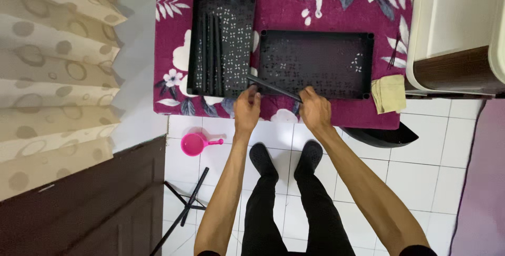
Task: The person wipes a black plastic tray with a damp cloth, then inserts four legs into the tray to assemble a small table. The person handles the tray, cloth, and legs by hand.
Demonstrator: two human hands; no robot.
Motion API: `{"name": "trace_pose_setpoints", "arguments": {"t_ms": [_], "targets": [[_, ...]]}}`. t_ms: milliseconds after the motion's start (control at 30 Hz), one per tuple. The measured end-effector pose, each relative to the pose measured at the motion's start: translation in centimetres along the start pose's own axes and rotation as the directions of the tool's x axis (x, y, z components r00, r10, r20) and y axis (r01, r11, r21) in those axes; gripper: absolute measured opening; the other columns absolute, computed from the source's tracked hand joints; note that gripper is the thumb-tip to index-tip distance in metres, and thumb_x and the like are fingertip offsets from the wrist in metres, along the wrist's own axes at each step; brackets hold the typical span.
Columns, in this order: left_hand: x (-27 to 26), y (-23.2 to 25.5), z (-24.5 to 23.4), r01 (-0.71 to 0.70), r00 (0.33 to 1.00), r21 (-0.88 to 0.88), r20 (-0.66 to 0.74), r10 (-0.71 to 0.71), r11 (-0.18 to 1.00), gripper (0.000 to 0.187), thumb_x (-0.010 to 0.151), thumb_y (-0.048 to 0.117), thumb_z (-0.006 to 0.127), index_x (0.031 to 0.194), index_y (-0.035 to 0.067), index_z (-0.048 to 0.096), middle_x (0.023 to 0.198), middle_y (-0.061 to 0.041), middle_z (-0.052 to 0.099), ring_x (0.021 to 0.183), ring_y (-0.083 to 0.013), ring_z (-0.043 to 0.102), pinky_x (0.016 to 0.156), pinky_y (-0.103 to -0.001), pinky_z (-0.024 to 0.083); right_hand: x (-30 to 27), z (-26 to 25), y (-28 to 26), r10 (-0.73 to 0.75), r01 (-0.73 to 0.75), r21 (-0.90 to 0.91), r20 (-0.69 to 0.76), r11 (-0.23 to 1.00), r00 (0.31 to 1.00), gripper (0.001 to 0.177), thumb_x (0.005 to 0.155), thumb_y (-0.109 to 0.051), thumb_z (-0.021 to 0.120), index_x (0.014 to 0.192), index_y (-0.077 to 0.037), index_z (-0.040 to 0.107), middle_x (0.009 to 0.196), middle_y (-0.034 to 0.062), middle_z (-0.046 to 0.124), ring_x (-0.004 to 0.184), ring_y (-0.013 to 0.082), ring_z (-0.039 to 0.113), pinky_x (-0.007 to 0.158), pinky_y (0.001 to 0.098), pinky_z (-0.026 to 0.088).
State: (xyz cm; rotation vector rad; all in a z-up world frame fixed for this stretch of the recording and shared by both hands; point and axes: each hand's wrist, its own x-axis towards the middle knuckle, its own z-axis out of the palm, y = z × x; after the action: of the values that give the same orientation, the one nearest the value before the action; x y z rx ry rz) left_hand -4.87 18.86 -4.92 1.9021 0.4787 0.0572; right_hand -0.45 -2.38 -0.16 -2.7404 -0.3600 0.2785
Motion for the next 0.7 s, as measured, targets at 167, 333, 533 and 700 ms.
{"name": "trace_pose_setpoints", "arguments": {"t_ms": [167,333,533,700], "targets": [[2.1,3.3,-1.9,0.057,0.998,-0.051,-0.022,-0.058,0.997,0.043,0.100,0.031,0.063,0.128,-0.002,0.067,0.112,-0.020,0.074,0.093,-0.0236,0.075,0.082,-0.035,0.058,-1.5,-3.1,-0.6,-0.075,0.094,0.115,-0.165,0.989,0.983,0.028,0.074,0.005,0.071,0.101,0.000,0.069,0.103,0.0148,0.066,0.086,0.0400,0.069,0.072,0.0483,0.055],[6.2,9.9,-4.3,0.155,0.975,-0.317,0.202,-0.093,0.936,0.079,0.097,0.045,0.069,0.156,0.007,0.033,0.146,-0.025,0.057,0.126,-0.0308,0.064,0.101,-0.040,0.054,-3.2,-7.6,-2.4,-0.128,0.212,0.293,-0.282,0.932,0.951,0.030,0.073,0.014,0.066,0.101,0.004,0.066,0.099,0.0187,0.066,0.084,0.0373,0.070,0.071,0.0412,0.056],[7.9,18.6,-5.0,0.217,0.903,-0.347,0.426,-0.053,0.912,0.119,0.081,0.048,0.076,0.163,0.021,-0.006,0.162,-0.031,0.023,0.134,-0.0407,0.055,0.101,-0.052,0.053,-5.5,-8.9,-3.7,-0.150,0.306,0.388,-0.384,0.869,0.911,0.029,0.072,0.015,0.064,0.100,0.008,0.064,0.106,0.0241,0.068,0.091,0.0380,0.071,0.075,0.0395,0.057],[7.5,22.2,-5.0,0.102,0.866,-0.342,0.493,0.086,0.934,0.118,0.086,0.040,0.081,0.170,0.024,-0.001,0.162,-0.034,0.033,0.148,-0.0400,0.041,0.114,-0.049,0.039,-6.9,-8.3,-3.4,-0.159,0.310,0.439,-0.348,0.843,0.924,0.024,0.071,0.017,0.061,0.093,0.007,0.062,0.109,0.0222,0.070,0.095,0.0340,0.073,0.083,0.0371,0.060]]}}
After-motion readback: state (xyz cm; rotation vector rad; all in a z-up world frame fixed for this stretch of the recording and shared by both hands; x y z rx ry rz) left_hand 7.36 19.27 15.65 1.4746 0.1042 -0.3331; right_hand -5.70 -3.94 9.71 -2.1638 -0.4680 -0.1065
